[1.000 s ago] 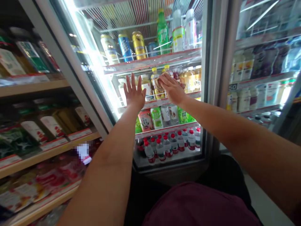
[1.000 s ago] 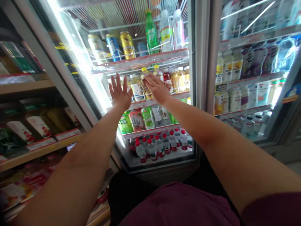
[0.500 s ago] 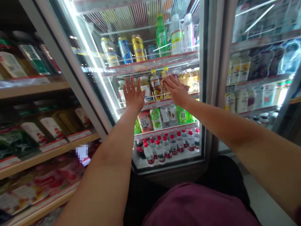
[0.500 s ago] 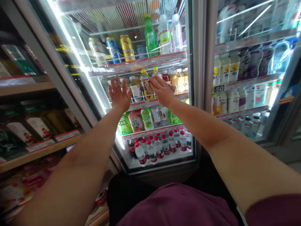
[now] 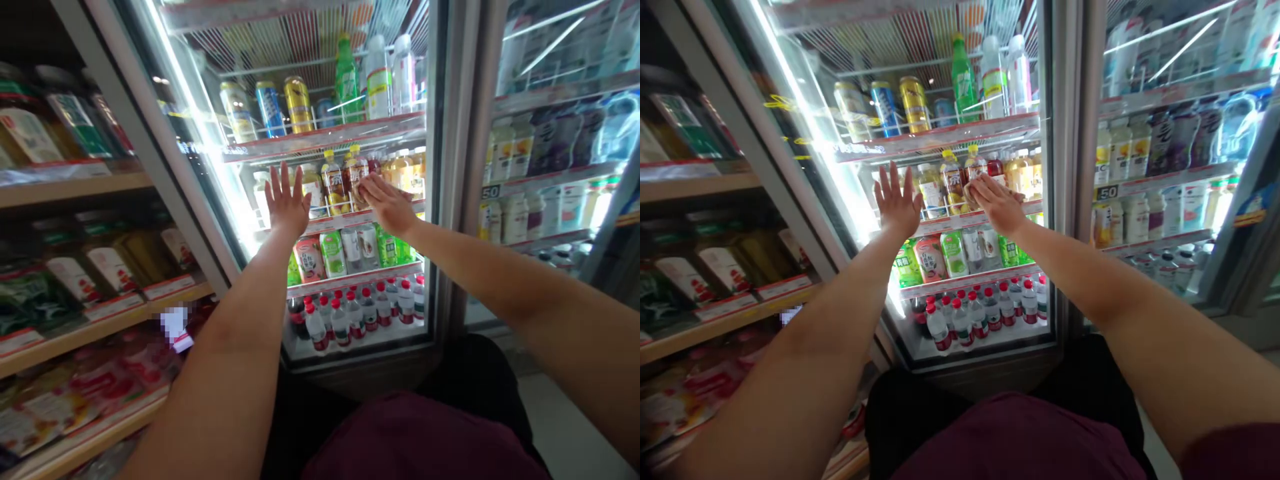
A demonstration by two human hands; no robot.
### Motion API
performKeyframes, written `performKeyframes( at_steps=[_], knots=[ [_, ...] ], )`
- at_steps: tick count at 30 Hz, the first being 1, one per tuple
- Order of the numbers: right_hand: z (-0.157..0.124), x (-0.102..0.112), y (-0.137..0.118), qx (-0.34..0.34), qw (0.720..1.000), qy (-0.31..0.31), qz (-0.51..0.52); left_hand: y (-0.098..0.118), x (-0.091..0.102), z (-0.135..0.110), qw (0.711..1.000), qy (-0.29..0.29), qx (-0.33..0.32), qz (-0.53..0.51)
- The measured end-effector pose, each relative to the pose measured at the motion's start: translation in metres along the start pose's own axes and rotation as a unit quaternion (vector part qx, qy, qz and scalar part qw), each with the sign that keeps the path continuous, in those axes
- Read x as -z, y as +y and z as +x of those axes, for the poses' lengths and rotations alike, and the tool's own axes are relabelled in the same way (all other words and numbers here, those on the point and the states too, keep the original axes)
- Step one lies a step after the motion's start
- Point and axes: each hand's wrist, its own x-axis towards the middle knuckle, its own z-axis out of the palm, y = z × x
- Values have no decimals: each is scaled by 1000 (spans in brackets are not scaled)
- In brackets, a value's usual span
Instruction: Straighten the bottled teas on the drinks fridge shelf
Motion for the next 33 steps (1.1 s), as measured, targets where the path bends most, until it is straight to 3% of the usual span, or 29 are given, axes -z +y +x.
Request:
performKeyframes(
  at_steps=[4,7,11,17,21,27,33],
  knots=[
    [5,7,7,29,999,-16,-9,2,0,0,1000,4,1,2],
    [16,13,10,8,1000,10,-17,0,-1,1,1000,2,2,4],
    [12,5,5,-33,999,30,-13,-1,-2,1,1000,6,0,-1],
    [8,2,4,-10,1000,4,5,6,4,0,1000,-11,20,6],
    [17,4,4,-36,999,29,5,6,4,0,1000,-14,17,14],
    [4,-8,-4,-54,997,46,9,-1,-2,0,1000,6,-1,0],
    [17,1,7,-59,996,67,14,-2,-3,0,1000,9,-4,1]
  ],
)
